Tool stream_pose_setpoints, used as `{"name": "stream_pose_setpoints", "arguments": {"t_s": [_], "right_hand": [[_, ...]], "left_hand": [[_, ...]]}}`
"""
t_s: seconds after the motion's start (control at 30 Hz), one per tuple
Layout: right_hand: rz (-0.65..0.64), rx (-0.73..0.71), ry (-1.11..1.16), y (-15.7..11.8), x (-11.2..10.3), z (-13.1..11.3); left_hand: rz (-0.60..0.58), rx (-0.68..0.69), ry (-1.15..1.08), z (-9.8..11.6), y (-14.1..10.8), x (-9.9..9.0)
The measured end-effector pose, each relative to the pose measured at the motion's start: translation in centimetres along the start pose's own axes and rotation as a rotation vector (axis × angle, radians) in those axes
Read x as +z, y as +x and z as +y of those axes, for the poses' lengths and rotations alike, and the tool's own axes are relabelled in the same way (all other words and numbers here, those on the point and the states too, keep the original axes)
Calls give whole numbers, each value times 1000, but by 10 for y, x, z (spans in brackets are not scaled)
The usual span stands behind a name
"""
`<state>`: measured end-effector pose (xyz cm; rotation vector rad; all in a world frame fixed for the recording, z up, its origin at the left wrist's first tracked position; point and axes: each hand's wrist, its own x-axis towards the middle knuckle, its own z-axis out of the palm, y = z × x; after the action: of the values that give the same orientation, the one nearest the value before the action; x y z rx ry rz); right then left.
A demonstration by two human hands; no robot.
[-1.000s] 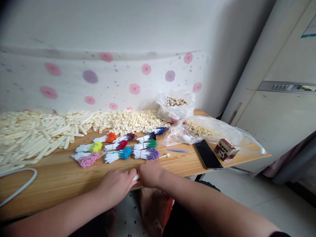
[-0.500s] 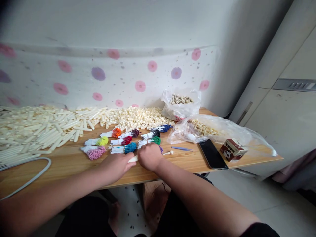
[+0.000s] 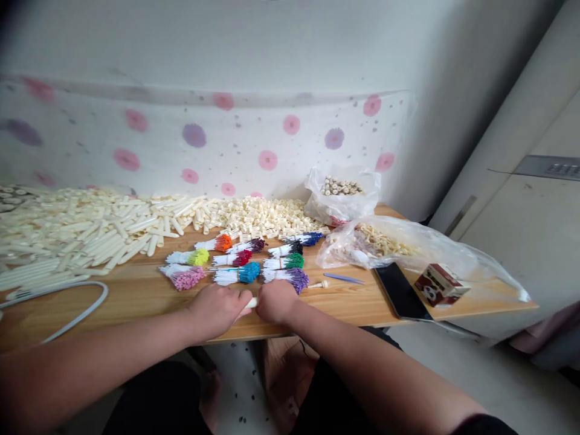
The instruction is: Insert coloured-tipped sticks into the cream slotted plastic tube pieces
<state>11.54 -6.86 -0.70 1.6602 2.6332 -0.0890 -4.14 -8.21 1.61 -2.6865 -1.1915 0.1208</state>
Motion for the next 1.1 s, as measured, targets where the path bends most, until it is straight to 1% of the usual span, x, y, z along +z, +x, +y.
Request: {"name": "stream_pose_setpoints", "arguments": {"t_s": [0.07,0.13,0.17,0.2,0.23,0.27,0.33,0.37,0.4,0.47,0.57,0.63,0.7,0.8,0.9,1.1], "right_hand": [[22,4,-10,1,-3,-3],[64,-14,-18,4,-13,-1],[89,-32,-22,7,-21,2],[123,-61,-18,12,-30,6],[167,-89,-5,20,-41,11],[214,-121,17,30,-51,16],[340,-164,95,55,-69,23],[368,-177,115,70,-76,24],[371,-189,117,87,-79,23],[320,-216,95,121,-78,13],[234,-198,39,166,-63,-11],[200,-153,-5,189,-50,-24],[180,-123,-41,205,-39,-32],[155,-123,-74,217,-30,-36],[144,-123,-98,221,-27,-39],[99,-73,-114,220,-24,-46]], "left_hand": [[28,44,19,-9,0,6],[68,74,17,-22,2,11],[95,65,10,-31,4,13],[127,27,-3,-40,7,15],[166,-50,-20,-51,10,16],[214,-162,-53,-63,14,16],[317,-435,-181,-90,23,16],[368,-561,-274,-104,28,16],[403,-656,-375,-119,32,17],[462,-778,-518,-148,41,21],[526,-819,-634,-185,49,36],[498,-813,-654,-199,51,48],[428,-780,-634,-205,51,60],[345,-714,-599,-205,50,71],[334,-700,-576,-203,51,76],[338,-703,-546,-204,51,76]]}}
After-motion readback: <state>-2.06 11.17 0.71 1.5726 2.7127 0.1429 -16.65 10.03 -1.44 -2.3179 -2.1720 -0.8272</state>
